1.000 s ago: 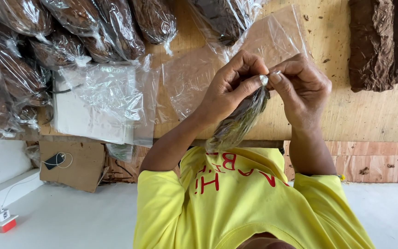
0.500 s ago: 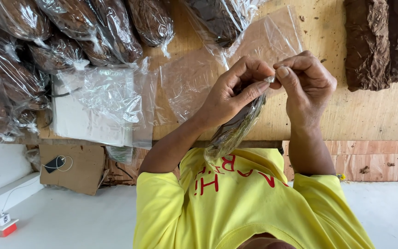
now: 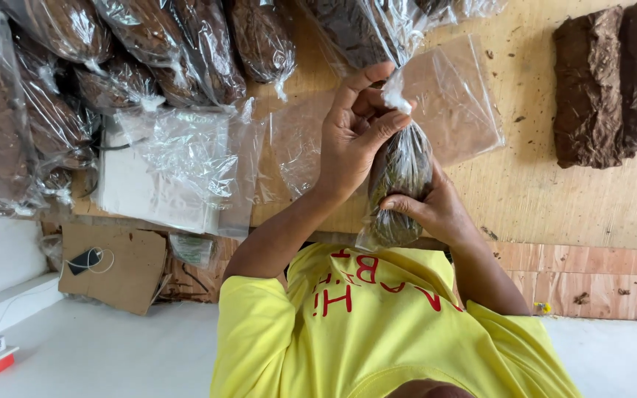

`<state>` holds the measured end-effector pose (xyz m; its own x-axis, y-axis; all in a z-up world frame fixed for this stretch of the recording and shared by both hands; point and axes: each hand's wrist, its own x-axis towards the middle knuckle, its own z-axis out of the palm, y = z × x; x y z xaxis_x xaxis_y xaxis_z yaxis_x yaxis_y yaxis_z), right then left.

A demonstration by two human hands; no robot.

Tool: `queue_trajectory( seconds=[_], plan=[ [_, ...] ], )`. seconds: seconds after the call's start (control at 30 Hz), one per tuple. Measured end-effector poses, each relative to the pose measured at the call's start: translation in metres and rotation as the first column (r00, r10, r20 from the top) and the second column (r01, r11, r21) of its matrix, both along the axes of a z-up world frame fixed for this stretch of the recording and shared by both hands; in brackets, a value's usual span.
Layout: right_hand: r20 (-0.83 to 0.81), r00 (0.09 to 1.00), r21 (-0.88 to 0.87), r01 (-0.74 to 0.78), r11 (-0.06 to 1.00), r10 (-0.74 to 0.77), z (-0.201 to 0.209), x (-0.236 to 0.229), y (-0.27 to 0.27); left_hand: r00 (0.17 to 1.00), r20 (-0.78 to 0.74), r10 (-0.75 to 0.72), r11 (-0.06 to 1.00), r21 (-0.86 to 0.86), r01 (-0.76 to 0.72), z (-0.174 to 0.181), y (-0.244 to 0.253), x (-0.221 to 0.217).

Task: The person is bagging dried brown leaves by picking up bundles of the material, sliding them into clear plastic bags, and knotting the plastic bags closed by hand.

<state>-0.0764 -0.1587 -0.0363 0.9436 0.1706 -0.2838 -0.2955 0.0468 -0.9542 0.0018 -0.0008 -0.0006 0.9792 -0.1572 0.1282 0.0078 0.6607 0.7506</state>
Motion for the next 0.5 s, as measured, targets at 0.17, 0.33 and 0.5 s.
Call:
queue_trajectory(
  seconds=[0.17,0.33,0.5],
  plan=[
    [0.071,0.993,-0.176,-0.082,0.981,0.095,-0.006,-0.013,-0.027,0.973,0.201,-0.111,0.866,0.5,-0.005,0.017,0.001,0.001],
    [0.191,0.881,-0.439,-0.318,0.84,0.433,0.008,-0.042,-0.079,0.905,0.376,-0.2,0.893,0.449,0.011,0.022,-0.001,0.001],
    [0.011,0.757,-0.578,-0.528,0.622,0.654,0.016,-0.088,-0.133,0.933,0.333,-0.137,0.924,0.384,-0.001,0.015,0.004,0.003]
  ],
)
